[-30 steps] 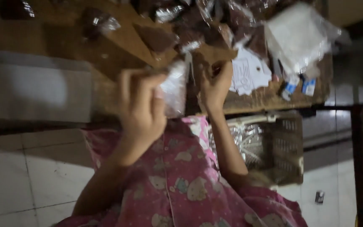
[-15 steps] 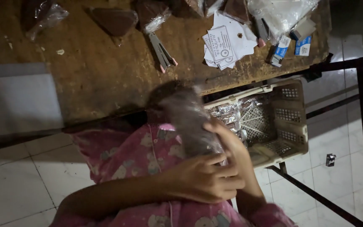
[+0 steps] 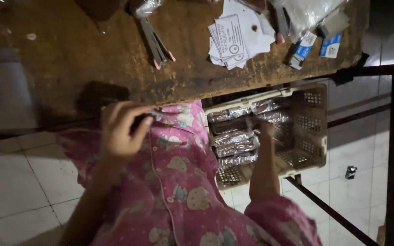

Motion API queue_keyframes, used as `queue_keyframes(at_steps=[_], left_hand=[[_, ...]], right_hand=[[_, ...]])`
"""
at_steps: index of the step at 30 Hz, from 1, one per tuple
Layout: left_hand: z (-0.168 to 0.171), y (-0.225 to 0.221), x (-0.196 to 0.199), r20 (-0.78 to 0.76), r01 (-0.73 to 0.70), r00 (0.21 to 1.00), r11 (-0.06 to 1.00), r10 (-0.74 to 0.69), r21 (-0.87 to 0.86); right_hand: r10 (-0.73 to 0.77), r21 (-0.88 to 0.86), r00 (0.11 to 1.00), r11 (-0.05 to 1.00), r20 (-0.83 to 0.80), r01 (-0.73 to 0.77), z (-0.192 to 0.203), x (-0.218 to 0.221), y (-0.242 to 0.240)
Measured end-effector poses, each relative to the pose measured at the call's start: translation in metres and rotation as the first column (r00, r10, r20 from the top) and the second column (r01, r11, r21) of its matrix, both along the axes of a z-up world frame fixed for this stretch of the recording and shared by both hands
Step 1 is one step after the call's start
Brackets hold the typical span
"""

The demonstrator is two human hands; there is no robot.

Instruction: Packaging individually wrapped brownies into larger bags with labels and stapling them shut.

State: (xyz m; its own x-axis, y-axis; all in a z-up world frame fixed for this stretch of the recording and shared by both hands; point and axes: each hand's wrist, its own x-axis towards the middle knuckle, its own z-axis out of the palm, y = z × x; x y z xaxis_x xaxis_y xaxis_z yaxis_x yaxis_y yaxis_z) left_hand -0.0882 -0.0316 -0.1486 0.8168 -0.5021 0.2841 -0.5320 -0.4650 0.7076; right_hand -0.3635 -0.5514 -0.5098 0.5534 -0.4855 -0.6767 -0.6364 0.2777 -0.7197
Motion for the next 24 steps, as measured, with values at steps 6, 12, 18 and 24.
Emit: queue_keyframes(at_steps=[6, 12, 18, 24], left_hand=[[0.021, 0.061, 0.012, 0.173, -0.437, 0.897, 0.875, 0.407, 0.210], [-0.022, 0.187, 0.073, 0.027, -0.618, 0.733, 0.650, 0.679, 0.442], [0.035, 0.170, 0.098, -0.060, -0.570, 0.696, 0.601, 0.715, 0.560], [-0.004, 0.211, 0.109, -0.147, -0.518, 0.782, 0.762, 0.606, 0.388]], right_hand=[[-0.105, -0.396, 0.825, 0.906, -0.556, -0.152, -0.029, 0.020, 0.008], [-0.528, -0.788, 0.849, 0.511, 0.027, 0.344, 0.117, 0.088, 0.047], [-0.035, -0.599, 0.808, 0.653, 0.588, 0.464, 0.375, 0.200, 0.160], [0.624, -0.729, 0.717, 0.640, 0.310, -0.242, 0.454, 0.325, 0.299]])
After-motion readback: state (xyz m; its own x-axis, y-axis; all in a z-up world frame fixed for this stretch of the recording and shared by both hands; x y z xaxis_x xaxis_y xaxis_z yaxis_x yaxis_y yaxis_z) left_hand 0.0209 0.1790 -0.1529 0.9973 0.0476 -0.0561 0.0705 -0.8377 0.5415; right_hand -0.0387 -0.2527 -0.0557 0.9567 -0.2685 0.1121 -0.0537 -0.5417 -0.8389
